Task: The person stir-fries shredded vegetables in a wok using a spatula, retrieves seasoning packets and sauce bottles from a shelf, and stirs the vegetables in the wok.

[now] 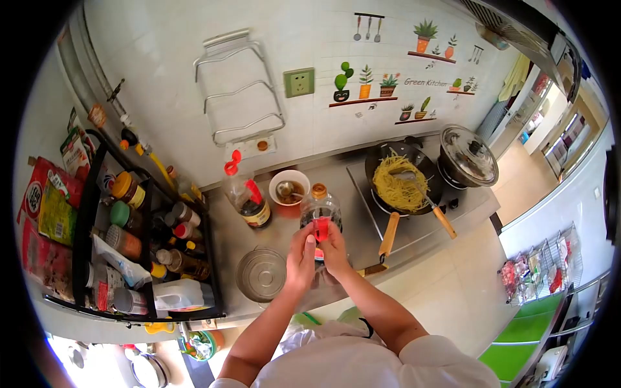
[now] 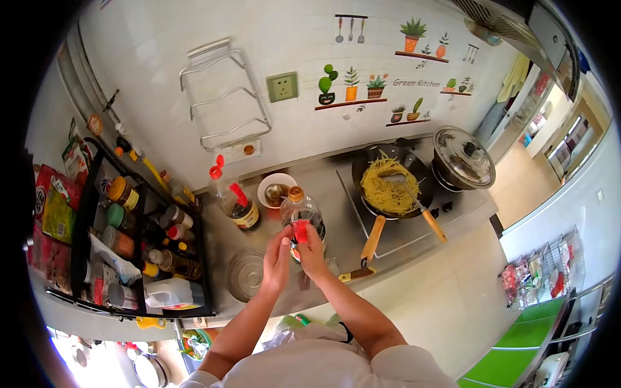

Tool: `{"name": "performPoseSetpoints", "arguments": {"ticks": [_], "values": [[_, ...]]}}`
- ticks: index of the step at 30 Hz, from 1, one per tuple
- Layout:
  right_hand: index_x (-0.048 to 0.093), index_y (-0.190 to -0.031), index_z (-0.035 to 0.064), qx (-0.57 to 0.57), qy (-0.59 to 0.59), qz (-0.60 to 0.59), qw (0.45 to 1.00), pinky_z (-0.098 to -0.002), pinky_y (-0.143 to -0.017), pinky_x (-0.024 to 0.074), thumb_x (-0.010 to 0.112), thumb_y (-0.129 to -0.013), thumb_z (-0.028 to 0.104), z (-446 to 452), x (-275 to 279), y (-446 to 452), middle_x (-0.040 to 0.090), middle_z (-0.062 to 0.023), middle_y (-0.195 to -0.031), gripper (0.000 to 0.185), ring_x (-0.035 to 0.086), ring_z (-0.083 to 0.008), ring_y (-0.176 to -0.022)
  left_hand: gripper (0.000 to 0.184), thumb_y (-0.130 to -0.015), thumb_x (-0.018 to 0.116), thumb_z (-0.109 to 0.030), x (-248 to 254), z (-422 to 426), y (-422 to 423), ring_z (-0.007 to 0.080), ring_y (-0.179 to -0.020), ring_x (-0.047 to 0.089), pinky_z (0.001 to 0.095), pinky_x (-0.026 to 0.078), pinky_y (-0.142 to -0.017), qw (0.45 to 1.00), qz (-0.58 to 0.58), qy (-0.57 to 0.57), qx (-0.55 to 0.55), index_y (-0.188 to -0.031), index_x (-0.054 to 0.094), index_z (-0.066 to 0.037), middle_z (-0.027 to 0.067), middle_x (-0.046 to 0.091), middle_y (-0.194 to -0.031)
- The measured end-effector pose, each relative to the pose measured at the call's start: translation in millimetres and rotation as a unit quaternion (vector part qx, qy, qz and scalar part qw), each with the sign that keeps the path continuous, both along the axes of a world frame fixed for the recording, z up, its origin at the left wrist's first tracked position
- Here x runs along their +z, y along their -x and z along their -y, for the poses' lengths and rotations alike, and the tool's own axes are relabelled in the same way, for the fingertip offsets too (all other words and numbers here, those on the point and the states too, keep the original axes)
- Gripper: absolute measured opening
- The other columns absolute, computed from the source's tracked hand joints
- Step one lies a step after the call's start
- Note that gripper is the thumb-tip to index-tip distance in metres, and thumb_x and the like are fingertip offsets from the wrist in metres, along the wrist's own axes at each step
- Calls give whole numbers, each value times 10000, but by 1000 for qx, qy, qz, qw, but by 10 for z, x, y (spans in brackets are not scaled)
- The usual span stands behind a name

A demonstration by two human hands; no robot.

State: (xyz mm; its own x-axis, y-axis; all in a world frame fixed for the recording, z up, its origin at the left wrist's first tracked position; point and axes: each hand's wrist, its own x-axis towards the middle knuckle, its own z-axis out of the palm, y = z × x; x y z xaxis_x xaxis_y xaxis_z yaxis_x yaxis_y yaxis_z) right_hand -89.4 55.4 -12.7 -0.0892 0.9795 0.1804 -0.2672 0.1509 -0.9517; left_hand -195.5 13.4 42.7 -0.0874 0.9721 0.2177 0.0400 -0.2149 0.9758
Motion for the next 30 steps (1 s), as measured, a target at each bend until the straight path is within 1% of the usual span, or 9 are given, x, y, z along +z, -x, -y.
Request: {"name": "performPoseSetpoints", "arguments": {"ticks": [5,7,13,15,17,22,24,27,30], "values": [[396,-1354,39,109,45,-59,991,-317,-979,427,433,-826,-101,-37,195,-124,548,-82,-1201,547,552,-188,-1092,411,-921,648,-234,96,-240,-270,243,-1032,585,335,500,-868,996,-30,11,89,-1229,527,10,144,502,-1228],[406,-1352,44,102,-60,112,987,-338,-985,431,432,-814,-117,-67,227,-176,548,-108,-1224,562,551,-216,-1135,419,-896,676,-236,-85,-361,-243,233,-1003,593,333,506,-844,991,-62,37,109,-1202,537,14,143,518,-1195],[466,-1291,-6,151,-121,297,935,-421,-992,429,527,-780,-36,-142,636,-665,553,-233,-1235,516,547,-390,-1138,351,-867,722,-259,-343,-439,-167,169,-885,612,300,496,-790,981,-103,106,124,-1068,607,5,103,626,-973],[497,-1262,0,151,-159,369,903,-454,-968,438,559,-783,-9,-140,910,-1054,583,-210,-1205,483,573,-379,-1089,295,-899,690,-257,-358,-468,-204,137,-833,608,287,487,-778,993,18,100,64,-1029,615,-2,75,655,-905],[517,-1236,8,3,-258,452,854,-466,-945,444,591,-779,9,-126,1083,-1555,596,-187,-1200,463,588,-359,-1060,247,-928,658,-244,-470,-503,-221,112,-798,598,274,480,-765,994,-11,76,74,-1005,614,-14,42,661,-859],[481,-1285,37,-251,-211,607,724,-498,-962,413,657,-770,69,-148,875,-2893,549,-217,-1237,545,561,-386,-1095,231,-954,632,-262,-516,-527,-309,79,-797,565,241,456,-741,992,71,47,89,-1002,584,-41,-1,626,-872],[404,-1357,56,-312,-57,710,629,-517,-962,403,685,-775,108,-78,739,-3167,517,-223,-1248,648,546,-394,-1112,231,-953,635,-277,-407,-510,-395,73,-760,550,235,450,-710,990,95,35,97,-976,585,-53,-12,616,-853],[348,-1402,80,-164,165,714,660,-509,-913,439,677,-804,119,-38,685,-3338,515,-199,-1242,684,562,-391,-1092,225,-954,634,-277,-328,-519,-420,70,-734,542,233,453,-695,989,76,70,102,-953,589,-56,-22,607,-835],[369,-1391,84,-161,133,689,694,-477,-843,485,650,-843,139,-65,363,-3474,537,-194,-1202,618,587,-396,-1048,229,-954,633,-279,-391,-642,-419,56,-718,527,221,442,-664,993,53,51,91,-940,595,-54,-22,602,-811]]}}
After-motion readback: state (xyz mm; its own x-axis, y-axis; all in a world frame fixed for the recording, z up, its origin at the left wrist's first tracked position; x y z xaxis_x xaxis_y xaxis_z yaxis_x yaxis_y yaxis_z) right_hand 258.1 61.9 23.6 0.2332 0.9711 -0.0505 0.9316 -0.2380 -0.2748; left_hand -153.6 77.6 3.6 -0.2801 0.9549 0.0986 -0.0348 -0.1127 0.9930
